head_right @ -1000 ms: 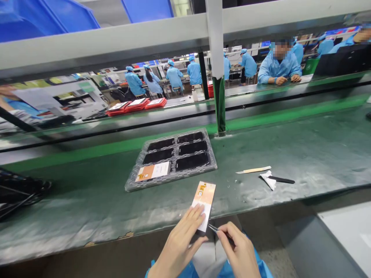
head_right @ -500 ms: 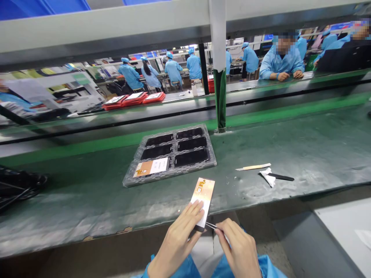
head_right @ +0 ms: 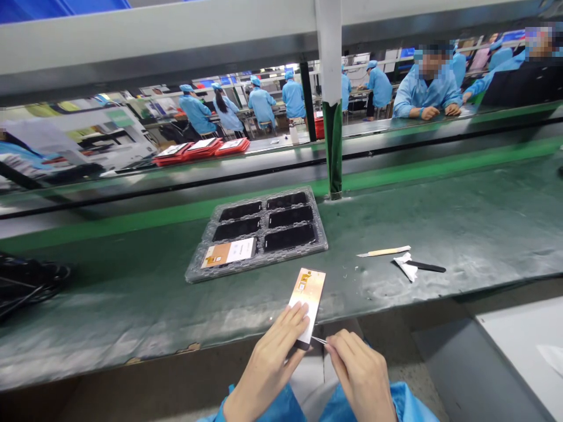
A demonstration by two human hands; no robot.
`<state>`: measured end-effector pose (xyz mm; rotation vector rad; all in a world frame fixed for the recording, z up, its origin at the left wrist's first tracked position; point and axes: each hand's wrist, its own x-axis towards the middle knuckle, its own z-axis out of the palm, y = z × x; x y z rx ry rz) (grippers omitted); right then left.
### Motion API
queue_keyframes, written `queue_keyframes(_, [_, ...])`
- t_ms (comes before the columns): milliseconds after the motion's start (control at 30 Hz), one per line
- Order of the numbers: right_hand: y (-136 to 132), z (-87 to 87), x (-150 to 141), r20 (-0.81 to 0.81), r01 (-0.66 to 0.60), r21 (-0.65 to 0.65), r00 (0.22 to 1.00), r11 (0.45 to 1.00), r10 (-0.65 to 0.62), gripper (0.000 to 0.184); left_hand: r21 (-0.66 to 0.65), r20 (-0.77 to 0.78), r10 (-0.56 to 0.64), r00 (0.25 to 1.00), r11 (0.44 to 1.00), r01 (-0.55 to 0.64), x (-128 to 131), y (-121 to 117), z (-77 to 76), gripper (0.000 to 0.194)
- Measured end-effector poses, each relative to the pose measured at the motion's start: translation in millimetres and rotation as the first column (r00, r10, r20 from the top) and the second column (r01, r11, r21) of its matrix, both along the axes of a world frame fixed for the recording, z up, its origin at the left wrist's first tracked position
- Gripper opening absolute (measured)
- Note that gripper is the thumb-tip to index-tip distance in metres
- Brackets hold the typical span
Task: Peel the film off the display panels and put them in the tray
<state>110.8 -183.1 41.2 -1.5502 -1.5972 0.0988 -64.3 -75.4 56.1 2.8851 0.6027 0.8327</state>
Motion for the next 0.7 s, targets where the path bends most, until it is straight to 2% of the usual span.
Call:
queue_keyframes(100, [1.1, -6.5, 0.3, -0.192, -0.023, -0.1, 0.981, 0.995, 0.003, 0.021, -0.006, 0.002, -0.003, 1.0, 1.0, 0.003, -0.4, 0.0, -0.2, 0.038])
queue_keyframes(200, [4.7, -11.3, 2.1, -0.392, -0.076, -0.242, 0.92, 0.967, -0.025, 0.031, -0.016, -0.002, -0.007, 1.0, 1.0, 0.007, -0.8, 0.1, -0.1, 0.036])
queue_keyframes(300, [7.2, -14.0, 3.3, -0.498, -0.119, -0.305, 0.866, 0.945, -0.051, 0.039, -0.022, 0.001, -0.006, 1.0, 1.0, 0.006, -0.8, 0.2, -0.1, 0.035])
queue_keyframes(433, [2.4, -15.5, -0.2, -0.48, -0.091, -0.268, 0.876, 0.959, -0.051, 0.032, -0.019, 0.003, -0.005, 1.0, 1.0, 0.005, -0.6, 0.3, -0.5, 0.035])
queue_keyframes(700, [-3.2, -8.7, -2.0, -0.279, -0.071, -0.182, 0.96, 0.981, 0.018, 0.018, -0.018, 0.013, -0.007, 1.0, 1.0, 0.007, -0.5, 0.6, -1.2, 0.035])
